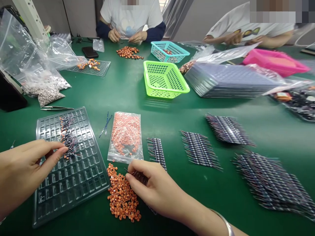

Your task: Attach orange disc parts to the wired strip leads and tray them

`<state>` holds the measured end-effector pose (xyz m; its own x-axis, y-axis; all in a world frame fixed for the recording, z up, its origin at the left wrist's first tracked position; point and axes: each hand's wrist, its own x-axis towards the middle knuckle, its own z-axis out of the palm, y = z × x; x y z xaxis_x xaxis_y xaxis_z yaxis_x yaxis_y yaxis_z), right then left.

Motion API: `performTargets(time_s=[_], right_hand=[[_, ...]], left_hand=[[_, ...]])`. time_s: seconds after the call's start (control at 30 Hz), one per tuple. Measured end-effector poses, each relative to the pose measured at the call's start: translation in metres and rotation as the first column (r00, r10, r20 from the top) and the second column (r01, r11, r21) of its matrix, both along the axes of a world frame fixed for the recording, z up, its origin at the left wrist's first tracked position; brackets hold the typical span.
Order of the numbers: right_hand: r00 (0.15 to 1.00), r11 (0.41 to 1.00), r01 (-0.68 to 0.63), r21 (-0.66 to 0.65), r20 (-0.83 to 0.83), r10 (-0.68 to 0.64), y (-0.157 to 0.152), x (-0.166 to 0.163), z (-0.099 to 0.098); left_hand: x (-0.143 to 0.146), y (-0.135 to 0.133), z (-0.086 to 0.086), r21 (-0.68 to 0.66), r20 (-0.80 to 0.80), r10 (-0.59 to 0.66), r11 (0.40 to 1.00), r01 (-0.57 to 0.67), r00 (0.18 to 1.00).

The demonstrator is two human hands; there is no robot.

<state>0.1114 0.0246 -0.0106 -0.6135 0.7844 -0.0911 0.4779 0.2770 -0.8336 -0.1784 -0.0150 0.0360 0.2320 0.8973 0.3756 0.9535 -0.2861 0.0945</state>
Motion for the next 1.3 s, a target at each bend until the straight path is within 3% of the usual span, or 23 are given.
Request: performTargets(time_s=[0.47, 0.83, 1.3], right_hand=[[1.0, 0.999, -0.02, 0.042, 0.021, 0.019, -0.0006, 0.0006, 0.0002], [0.992, 0.964, -0.114, 0.239, 0.071, 0.1, -0.0034, -0.0013, -0.0001], [0.983, 0.959, -0.184, 0.215, 0.059, 0.175, -0.0024, -0.0021, 0.0007]], left_hand=[[0.0007, -0.0013, 0.0005, -0.005, 0.013, -0.007, 1.0, 0.007, 1.0], [0.0024, -0.0006, -0.0001, 0.006, 0.023, -0.028, 1.0, 0.028, 0.999], [0.0066, -0.0006, 0.0003, 0.006, 0.017, -0.017, 1.0, 0.017, 1.0]])
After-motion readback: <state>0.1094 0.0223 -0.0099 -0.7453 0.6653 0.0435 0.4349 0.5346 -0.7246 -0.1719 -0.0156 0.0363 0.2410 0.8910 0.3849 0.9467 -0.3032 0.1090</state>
